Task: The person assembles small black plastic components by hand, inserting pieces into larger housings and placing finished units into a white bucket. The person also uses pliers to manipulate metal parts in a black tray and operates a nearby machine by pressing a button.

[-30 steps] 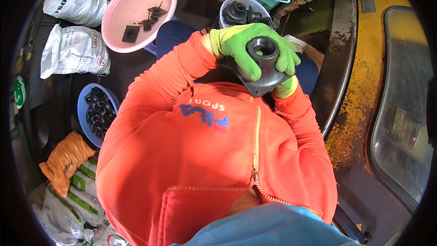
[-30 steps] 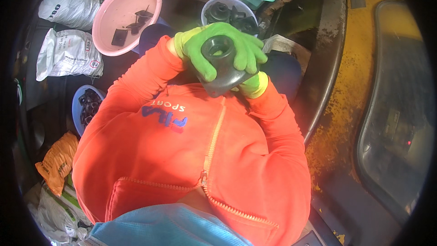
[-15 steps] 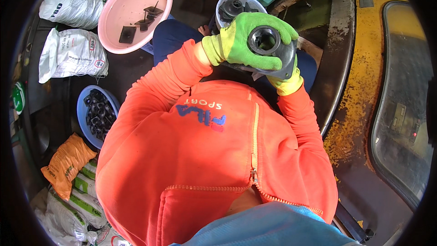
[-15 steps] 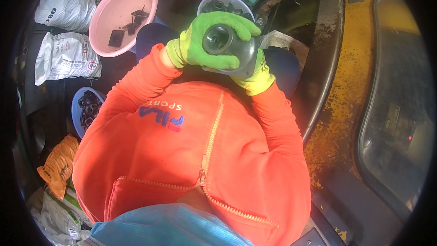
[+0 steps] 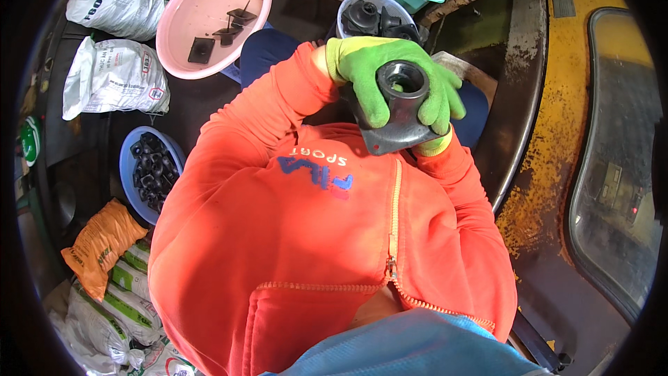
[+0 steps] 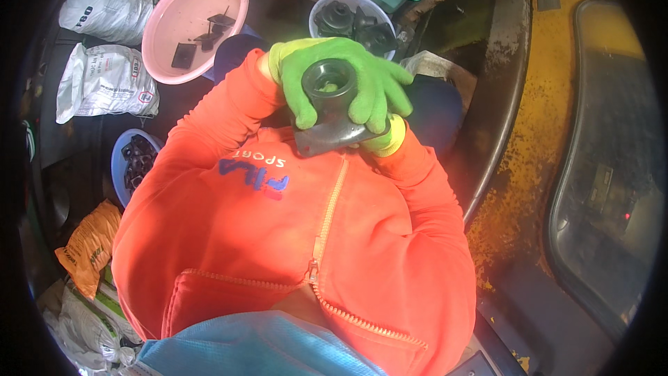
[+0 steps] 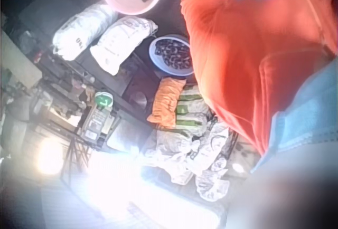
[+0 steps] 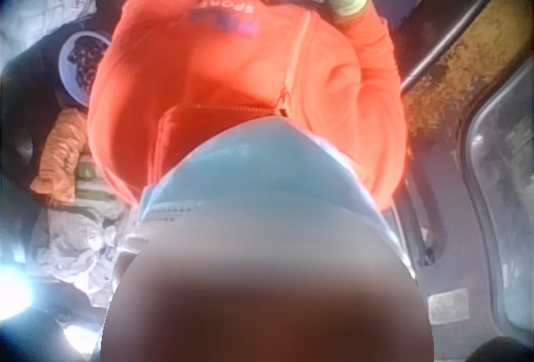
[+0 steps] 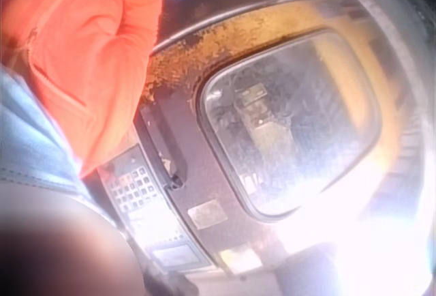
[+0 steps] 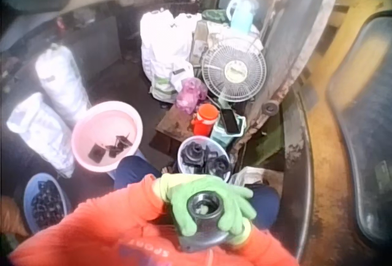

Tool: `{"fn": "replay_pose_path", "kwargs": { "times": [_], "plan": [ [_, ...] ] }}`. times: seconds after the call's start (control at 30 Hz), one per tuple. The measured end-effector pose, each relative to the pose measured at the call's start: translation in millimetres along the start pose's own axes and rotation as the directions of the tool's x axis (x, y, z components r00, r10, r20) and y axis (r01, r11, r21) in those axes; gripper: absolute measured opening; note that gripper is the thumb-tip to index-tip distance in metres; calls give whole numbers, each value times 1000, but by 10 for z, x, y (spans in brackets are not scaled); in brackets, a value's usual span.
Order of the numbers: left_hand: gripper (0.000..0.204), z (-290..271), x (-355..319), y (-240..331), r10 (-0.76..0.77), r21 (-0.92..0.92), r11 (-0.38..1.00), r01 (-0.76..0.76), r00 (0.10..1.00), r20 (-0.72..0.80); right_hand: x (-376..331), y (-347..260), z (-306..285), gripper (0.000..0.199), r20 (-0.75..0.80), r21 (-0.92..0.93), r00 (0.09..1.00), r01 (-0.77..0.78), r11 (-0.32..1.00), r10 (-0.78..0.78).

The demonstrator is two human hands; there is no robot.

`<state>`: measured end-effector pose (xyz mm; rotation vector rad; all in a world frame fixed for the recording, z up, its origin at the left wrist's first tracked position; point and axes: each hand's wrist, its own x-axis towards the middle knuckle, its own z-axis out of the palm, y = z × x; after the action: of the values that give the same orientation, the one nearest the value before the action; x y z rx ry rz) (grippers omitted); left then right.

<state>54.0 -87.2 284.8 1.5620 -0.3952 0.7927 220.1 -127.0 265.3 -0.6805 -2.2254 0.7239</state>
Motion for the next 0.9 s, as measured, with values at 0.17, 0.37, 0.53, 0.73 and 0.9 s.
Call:
{"fn": "replay_pose_path", "kwargs": {
  "times": [0.17, 0.37, 0.53, 0.73, 0.9],
  "plan": [
    [79, -163, 10, 346, -162, 697, 578, 425, 897, -412, 157, -34, -188, 58, -131, 20, 991, -30, 999, 32],
    [48, 294, 111, -109, 289, 669, 630, 395, 680, -674, 48, 82, 135, 41, -382, 475, 838, -184, 861, 390],
    [44, 381, 80, -188, 360, 678, 641, 361, 638, -680, -77, 92, 201, 41, -351, 681, 843, -69, 729, 407],
    [45, 398, 56, 17, 187, 596, 720, 357, 727, -661, 60, -115, -6, 38, -234, 259, 934, -208, 943, 271],
    [43, 348, -29, 79, 40, 520, 793, 316, 825, -563, 124, -266, -99, 32, -107, -16, 993, -51, 999, 49]
  ]
}}
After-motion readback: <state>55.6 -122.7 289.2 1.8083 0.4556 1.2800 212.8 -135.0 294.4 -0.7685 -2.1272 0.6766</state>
